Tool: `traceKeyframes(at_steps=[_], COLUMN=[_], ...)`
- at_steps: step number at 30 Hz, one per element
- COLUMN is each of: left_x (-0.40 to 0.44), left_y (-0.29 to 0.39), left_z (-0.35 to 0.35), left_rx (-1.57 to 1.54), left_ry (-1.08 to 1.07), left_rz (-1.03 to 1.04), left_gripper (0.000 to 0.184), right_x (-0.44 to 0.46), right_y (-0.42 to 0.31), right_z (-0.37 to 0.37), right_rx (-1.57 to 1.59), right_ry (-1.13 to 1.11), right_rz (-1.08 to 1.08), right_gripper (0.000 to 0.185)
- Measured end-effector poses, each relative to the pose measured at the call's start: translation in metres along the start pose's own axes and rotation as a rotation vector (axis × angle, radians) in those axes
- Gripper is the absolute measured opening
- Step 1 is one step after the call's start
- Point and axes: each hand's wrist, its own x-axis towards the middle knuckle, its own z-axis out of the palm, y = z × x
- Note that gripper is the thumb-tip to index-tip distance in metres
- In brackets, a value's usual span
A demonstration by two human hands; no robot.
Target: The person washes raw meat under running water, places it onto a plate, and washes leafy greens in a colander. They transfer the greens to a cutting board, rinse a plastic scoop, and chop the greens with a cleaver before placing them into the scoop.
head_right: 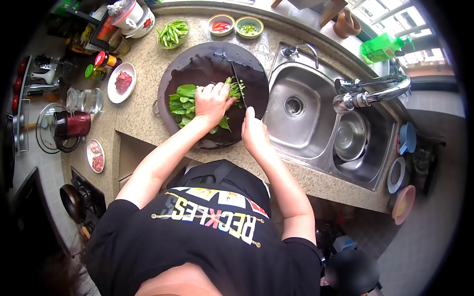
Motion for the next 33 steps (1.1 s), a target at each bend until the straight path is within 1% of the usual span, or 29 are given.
traceKeyframes(at_steps=[3,5,7,9,11,14,21,23,25,26,27,29,33], left_x=[0.001,0.0,-0.001,-0.003,-0.004,-0.004,-0.004,-0.004,-0.004,-0.004,-0.004,-0.002,0.001], left_y=[0.0,0.0,0.001,0.001,0.0,0.001,0.0,0.002,0.001,0.001,0.001,0.0,0.001], left_z=[0.002,0.003,0.003,0.005,0.006,0.004,0.0,-0.003,0.002,0.005,0.006,0.009,0.009], left_rx=[0.005,0.019,0.036,0.026,0.014,-0.055,-0.065,-0.059,-0.063,-0.068,-0.071,-0.054,-0.06], left_ry=[0.064,0.074,0.07,0.07,0.071,0.026,-0.041,0.047,0.079,0.109,0.102,0.121,0.103], left_rz=[0.013,0.022,0.007,-0.003,-0.013,-0.038,-0.03,-0.036,-0.05,-0.064,-0.065,-0.048,-0.052], left_gripper=[0.042,0.042,0.046,0.046,0.047,0.042,0.043,0.04,0.037,0.035,0.035,0.028,0.024], right_x=[-0.001,-0.001,-0.008,-0.021,-0.034,-0.047,-0.049,-0.047,-0.046,-0.045,-0.045,-0.042,-0.031], right_y=[0.007,0.01,0.004,-0.002,-0.012,-0.017,-0.014,-0.013,-0.013,-0.012,-0.011,-0.009,-0.009], right_z=[0.003,-0.001,-0.012,-0.023,-0.036,-0.044,-0.034,-0.033,-0.032,-0.032,-0.033,-0.035,-0.04], right_rx=[-0.016,0.039,0.018,0.095,0.131,0.116,0.103,0.089,0.077,0.077,0.077,0.078,0.087], right_ry=[0.039,0.033,0.036,0.164,0.189,0.141,0.09,0.067,0.005,0.002,-0.007,-0.018,-0.1], right_rz=[-0.001,-0.024,-0.013,-0.079,-0.097,-0.115,-0.134,-0.133,-0.057,-0.053,-0.067,-0.075,-0.082], right_gripper=[0.021,0.025,0.024,0.022,0.021,0.02,0.018,0.017,0.014,0.014,0.015,0.015,0.017])
